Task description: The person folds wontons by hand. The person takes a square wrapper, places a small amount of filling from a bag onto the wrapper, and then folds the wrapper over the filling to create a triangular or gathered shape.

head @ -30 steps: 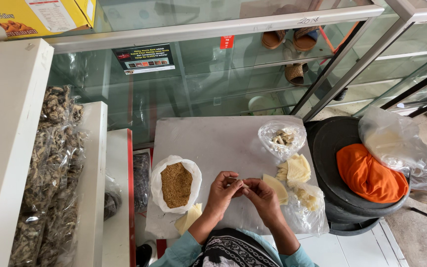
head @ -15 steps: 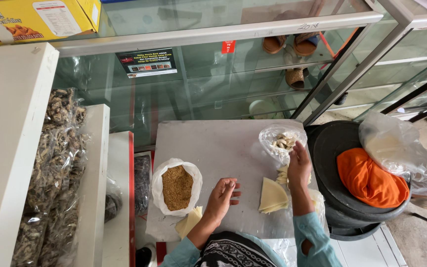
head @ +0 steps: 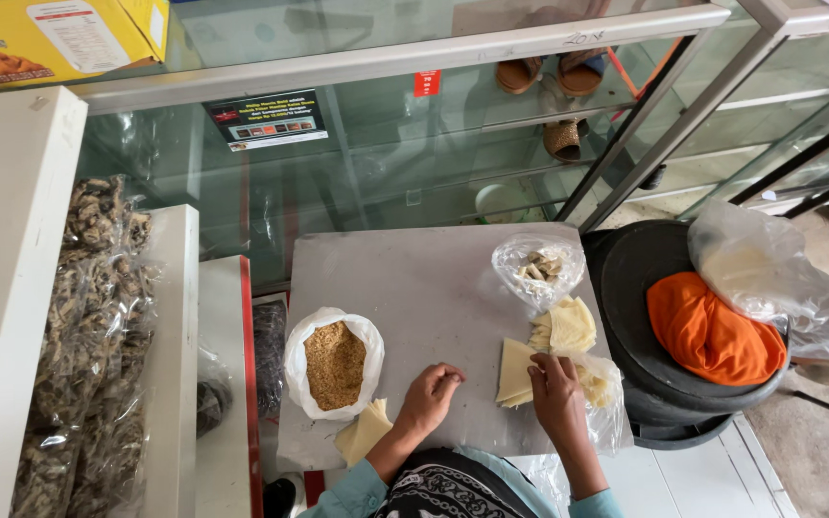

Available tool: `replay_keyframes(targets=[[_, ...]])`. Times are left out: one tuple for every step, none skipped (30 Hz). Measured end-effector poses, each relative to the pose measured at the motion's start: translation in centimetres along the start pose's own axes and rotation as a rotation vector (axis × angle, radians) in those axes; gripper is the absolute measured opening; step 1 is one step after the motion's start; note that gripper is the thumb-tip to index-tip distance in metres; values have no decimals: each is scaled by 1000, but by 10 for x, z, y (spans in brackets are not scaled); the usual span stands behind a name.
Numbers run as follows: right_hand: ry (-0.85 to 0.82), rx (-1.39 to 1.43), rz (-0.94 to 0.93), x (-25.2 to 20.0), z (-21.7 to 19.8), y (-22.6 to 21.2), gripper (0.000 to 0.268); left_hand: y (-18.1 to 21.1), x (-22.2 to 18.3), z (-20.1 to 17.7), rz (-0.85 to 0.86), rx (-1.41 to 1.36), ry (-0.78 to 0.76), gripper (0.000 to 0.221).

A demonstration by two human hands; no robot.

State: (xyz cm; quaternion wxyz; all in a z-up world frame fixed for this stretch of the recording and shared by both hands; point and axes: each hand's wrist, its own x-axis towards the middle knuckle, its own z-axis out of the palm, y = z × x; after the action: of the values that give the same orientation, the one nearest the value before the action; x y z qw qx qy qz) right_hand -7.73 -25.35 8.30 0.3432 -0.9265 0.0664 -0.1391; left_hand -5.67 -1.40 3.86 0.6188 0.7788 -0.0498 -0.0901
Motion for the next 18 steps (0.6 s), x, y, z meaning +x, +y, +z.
replay_keyframes(targets=[[-21, -23, 3, 0, -3, -1, 23, 2, -1, 2, -40, 23, -34, 17], [-36, -130, -32, 1, -4, -2, 28, 3, -3, 4, -81, 46, -68, 18], [-51, -236, -70, 2, -3, -2, 33, 5, -4, 5, -119, 70, -100, 21], [-67, -343, -107, 3, -2, -2, 39, 6, -4, 5, -100, 89, -105, 20], [-88, -375, -76, 3, 0, -2, 46, 6, -4, 5, -80, 107, -108, 20], [-108, -406, -45, 4, 4, -2, 53, 6, -3, 5, -61, 125, -111, 19], [-129, -438, -16, 4, 6, -1, 60, 6, -3, 5, -59, 136, -115, 19], [-126, -446, -12, 4, 7, 0, 60, 5, -3, 4, -58, 146, -119, 18], [-123, -454, -10, 4, 9, 1, 61, 4, -3, 4, -57, 156, -120, 18], [-121, -462, -9, 3, 10, 2, 61, 3, -3, 4, -54, 160, -120, 18], [-109, -461, -10, 2, 10, 3, 57, 1, -3, 4, -52, 164, -120, 17], [-96, -460, -11, 0, 11, 4, 53, 0, -3, 5, -50, 168, -119, 17], [-84, -459, -13, -1, 12, 5, 49, -2, -3, 5, -43, 171, -119, 17], [-70, -461, -16, -1, 12, 6, 45, -3, -3, 5, -36, 174, -118, 17], [-58, -463, -20, -2, 12, 7, 41, -4, -4, 5, -32, 178, -117, 17], [-46, -465, -23, -3, 13, 8, 37, -4, -4, 5, -25, 181, -114, 17], [-33, -449, -27, -3, 13, 8, 34, -5, -4, 5, -17, 184, -112, 16], [-20, -433, -31, -4, 14, 9, 31, -5, -3, 5, -9, 188, -111, 16]])
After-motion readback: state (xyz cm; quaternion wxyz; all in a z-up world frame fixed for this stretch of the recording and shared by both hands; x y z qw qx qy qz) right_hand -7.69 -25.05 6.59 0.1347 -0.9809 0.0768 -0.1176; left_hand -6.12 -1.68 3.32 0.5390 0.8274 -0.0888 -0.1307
